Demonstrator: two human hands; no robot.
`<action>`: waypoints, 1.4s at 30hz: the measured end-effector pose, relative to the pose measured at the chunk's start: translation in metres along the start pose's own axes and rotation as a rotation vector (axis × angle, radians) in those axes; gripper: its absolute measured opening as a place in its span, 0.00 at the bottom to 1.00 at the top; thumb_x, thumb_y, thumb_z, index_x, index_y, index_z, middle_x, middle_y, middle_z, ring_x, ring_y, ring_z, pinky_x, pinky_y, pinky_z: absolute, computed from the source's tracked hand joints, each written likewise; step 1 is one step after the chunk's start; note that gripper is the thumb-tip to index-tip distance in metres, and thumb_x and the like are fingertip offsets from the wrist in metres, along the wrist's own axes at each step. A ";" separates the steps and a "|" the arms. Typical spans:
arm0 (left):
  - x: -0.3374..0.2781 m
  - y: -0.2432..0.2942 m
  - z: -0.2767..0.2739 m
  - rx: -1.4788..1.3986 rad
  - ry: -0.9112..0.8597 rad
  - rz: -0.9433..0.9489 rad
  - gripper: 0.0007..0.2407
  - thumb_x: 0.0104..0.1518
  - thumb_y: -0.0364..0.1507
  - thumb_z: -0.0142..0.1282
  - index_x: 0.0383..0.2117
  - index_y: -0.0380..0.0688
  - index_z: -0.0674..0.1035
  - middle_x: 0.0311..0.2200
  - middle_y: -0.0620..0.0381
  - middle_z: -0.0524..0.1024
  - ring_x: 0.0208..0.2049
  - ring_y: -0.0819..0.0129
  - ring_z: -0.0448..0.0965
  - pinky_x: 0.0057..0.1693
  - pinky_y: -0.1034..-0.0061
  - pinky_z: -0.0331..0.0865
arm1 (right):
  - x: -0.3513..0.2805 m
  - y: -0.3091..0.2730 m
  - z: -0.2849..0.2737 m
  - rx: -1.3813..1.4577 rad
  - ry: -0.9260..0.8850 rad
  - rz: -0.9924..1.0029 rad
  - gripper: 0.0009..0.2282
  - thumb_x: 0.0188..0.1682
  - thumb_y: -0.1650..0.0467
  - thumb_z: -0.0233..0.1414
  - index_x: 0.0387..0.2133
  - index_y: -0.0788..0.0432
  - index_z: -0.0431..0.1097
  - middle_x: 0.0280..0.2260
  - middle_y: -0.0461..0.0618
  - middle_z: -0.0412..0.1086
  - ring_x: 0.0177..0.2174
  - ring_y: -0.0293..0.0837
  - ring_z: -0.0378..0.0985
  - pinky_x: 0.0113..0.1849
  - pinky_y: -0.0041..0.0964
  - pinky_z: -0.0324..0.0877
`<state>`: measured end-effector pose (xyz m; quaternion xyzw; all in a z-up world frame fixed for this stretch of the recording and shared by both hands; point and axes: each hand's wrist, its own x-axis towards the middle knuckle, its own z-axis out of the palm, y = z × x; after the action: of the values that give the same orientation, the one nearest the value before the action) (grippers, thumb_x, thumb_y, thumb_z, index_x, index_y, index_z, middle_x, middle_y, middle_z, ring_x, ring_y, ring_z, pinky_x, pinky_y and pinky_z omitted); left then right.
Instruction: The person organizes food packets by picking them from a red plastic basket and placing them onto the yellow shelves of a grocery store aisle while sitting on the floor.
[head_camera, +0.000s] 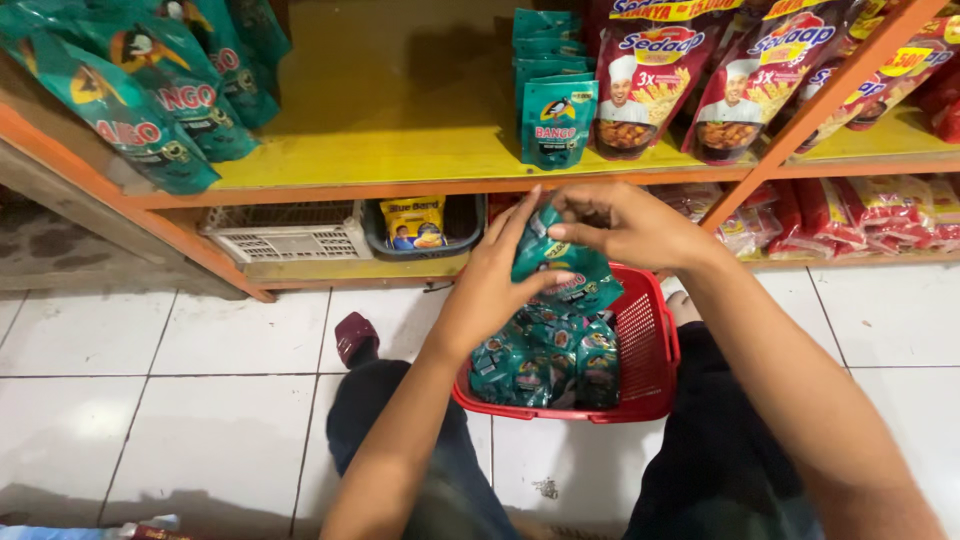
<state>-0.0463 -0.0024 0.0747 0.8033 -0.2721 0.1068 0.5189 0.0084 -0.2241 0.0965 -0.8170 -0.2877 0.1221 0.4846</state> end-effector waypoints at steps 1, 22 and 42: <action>0.001 -0.004 -0.001 -0.036 -0.012 -0.040 0.36 0.50 0.37 0.69 0.68 0.44 0.66 0.59 0.42 0.73 0.58 0.52 0.75 0.61 0.67 0.69 | 0.002 0.005 0.002 0.053 0.016 0.043 0.07 0.54 0.71 0.56 0.40 0.65 0.72 0.30 0.48 0.70 0.30 0.34 0.67 0.34 0.34 0.67; 0.002 -0.102 0.046 -0.773 0.283 -0.513 0.16 0.66 0.39 0.54 0.46 0.38 0.82 0.40 0.59 0.81 0.42 0.76 0.76 0.50 0.80 0.68 | -0.014 0.060 0.022 0.438 0.565 0.155 0.09 0.53 0.72 0.57 0.44 0.63 0.74 0.34 0.44 0.76 0.36 0.33 0.76 0.41 0.28 0.71; 0.008 -0.081 0.039 -1.286 0.551 -0.355 0.15 0.62 0.28 0.59 0.54 0.43 0.71 0.46 0.55 0.77 0.47 0.67 0.79 0.52 0.67 0.75 | -0.017 0.094 0.035 0.546 0.227 0.440 0.17 0.45 0.71 0.58 0.49 0.62 0.73 0.39 0.41 0.79 0.43 0.33 0.77 0.50 0.29 0.68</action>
<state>0.0004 -0.0141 -0.0019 0.3147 -0.0060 0.0382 0.9484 0.0110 -0.2429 -0.0030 -0.7081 -0.0066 0.2044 0.6758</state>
